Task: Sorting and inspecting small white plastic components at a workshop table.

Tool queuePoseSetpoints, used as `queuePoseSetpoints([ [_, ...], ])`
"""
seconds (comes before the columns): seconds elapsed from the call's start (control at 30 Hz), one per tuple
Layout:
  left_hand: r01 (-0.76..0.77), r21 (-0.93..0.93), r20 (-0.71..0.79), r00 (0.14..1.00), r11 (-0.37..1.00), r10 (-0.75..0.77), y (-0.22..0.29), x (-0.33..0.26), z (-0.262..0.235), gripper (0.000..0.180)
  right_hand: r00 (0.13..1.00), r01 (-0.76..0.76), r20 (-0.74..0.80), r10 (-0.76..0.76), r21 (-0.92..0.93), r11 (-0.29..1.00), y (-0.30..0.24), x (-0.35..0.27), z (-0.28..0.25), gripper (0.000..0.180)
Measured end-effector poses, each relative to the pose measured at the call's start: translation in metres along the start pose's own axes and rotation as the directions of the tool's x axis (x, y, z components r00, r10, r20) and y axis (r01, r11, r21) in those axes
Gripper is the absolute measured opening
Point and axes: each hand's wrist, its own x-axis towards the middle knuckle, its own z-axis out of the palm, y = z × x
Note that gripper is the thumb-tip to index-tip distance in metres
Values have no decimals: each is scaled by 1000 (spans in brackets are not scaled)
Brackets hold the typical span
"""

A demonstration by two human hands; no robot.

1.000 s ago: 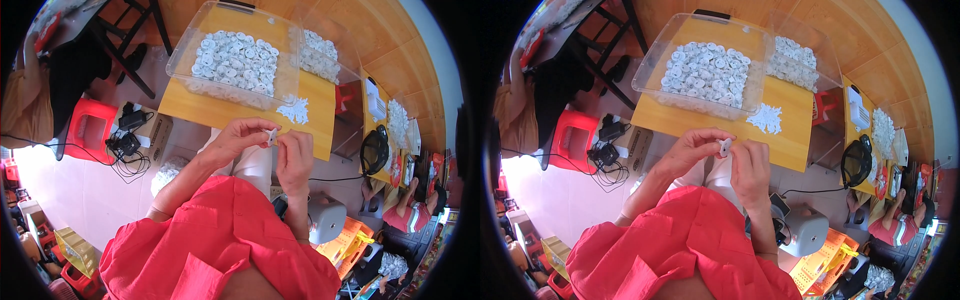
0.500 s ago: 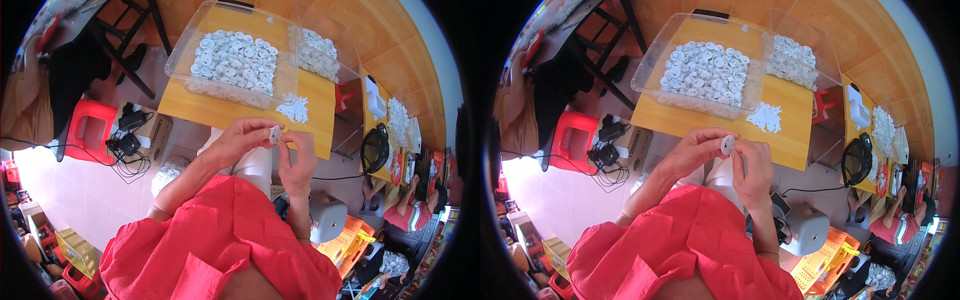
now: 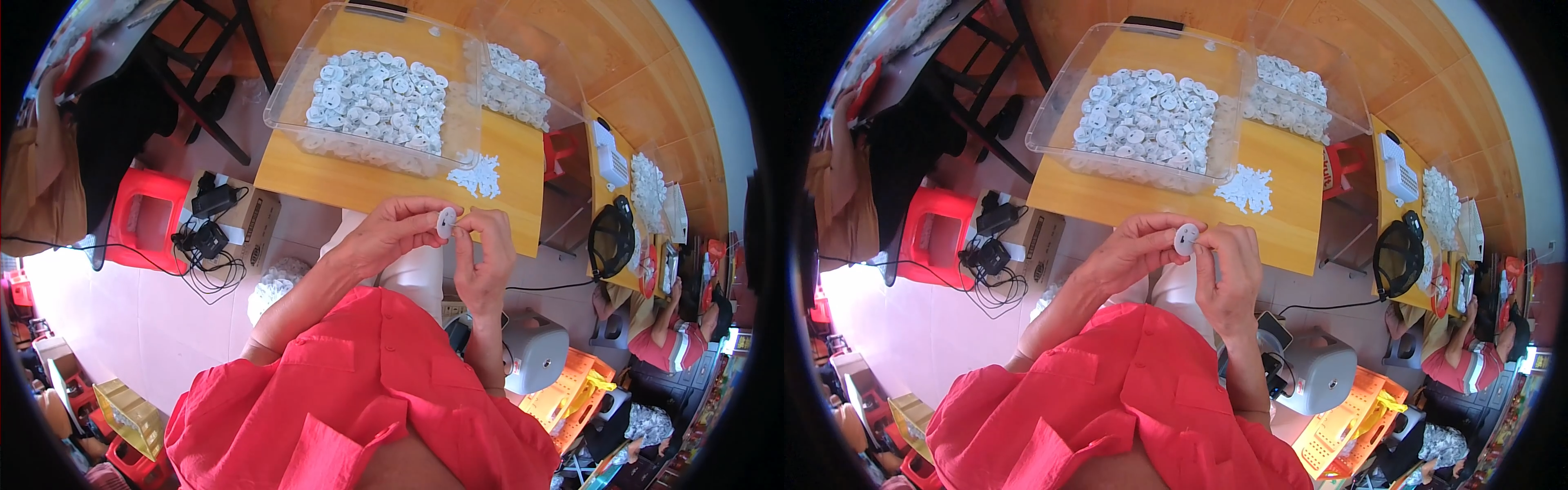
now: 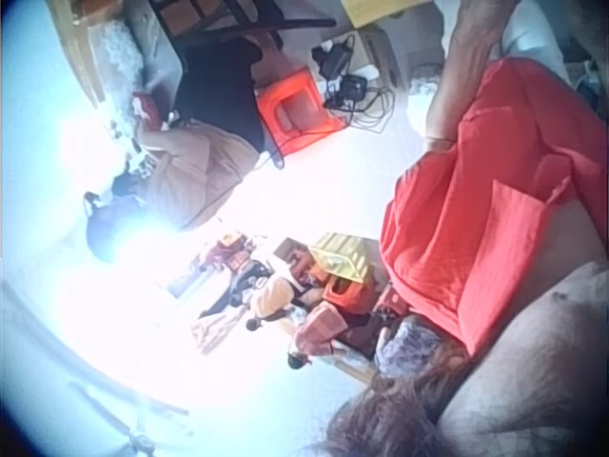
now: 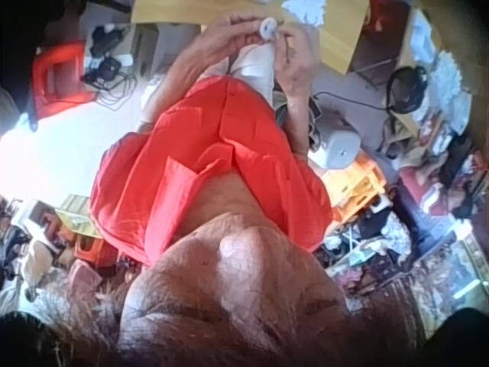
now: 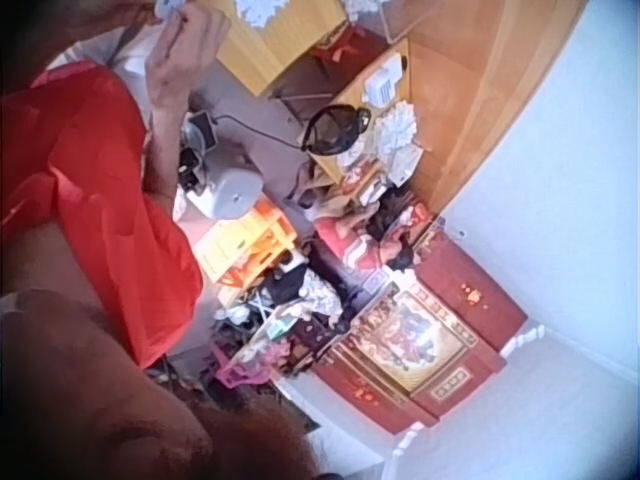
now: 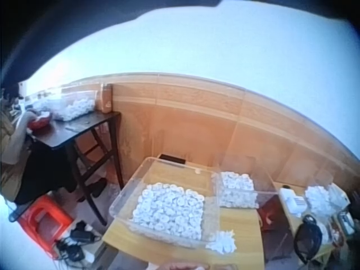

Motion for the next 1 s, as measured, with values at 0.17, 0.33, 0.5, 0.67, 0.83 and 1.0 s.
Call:
queuePoseSetpoints([
  [0.17, -3, 6, -6, 1000, 1000, 3, -2, 1, -1, 30, 996, 89, 6, -89, -60, 994, 5, -1, 2, 12],
  [0.33, 17, 2, -22, 1000, 1000, -17, -4, 0, 0, 29, 997, 73, 1, -73, -40, 997, 7, -3, 2, 13],
  [0.5, 19, -66, 12, 1000, 998, -18, -4, 1, 2, 30, 998, 59, -31, -59, 5, 998, 7, -5, 2, 13],
  [0.67, 24, -53, -2, 1000, 998, -24, -4, 0, 3, 30, 997, 73, -38, -73, -18, 997, 5, -5, 2, 13],
  [0.83, 3, -27, 1, 1000, 1000, -3, -5, 0, 2, 29, 995, 90, -31, -91, -39, 995, 5, -5, 5, 13],
  [1.0, -3, 0, -4, 1000, 1000, 3, -4, -1, 1, 29, 996, 85, -28, -86, -38, 996, 8, -7, 5, 12],
])
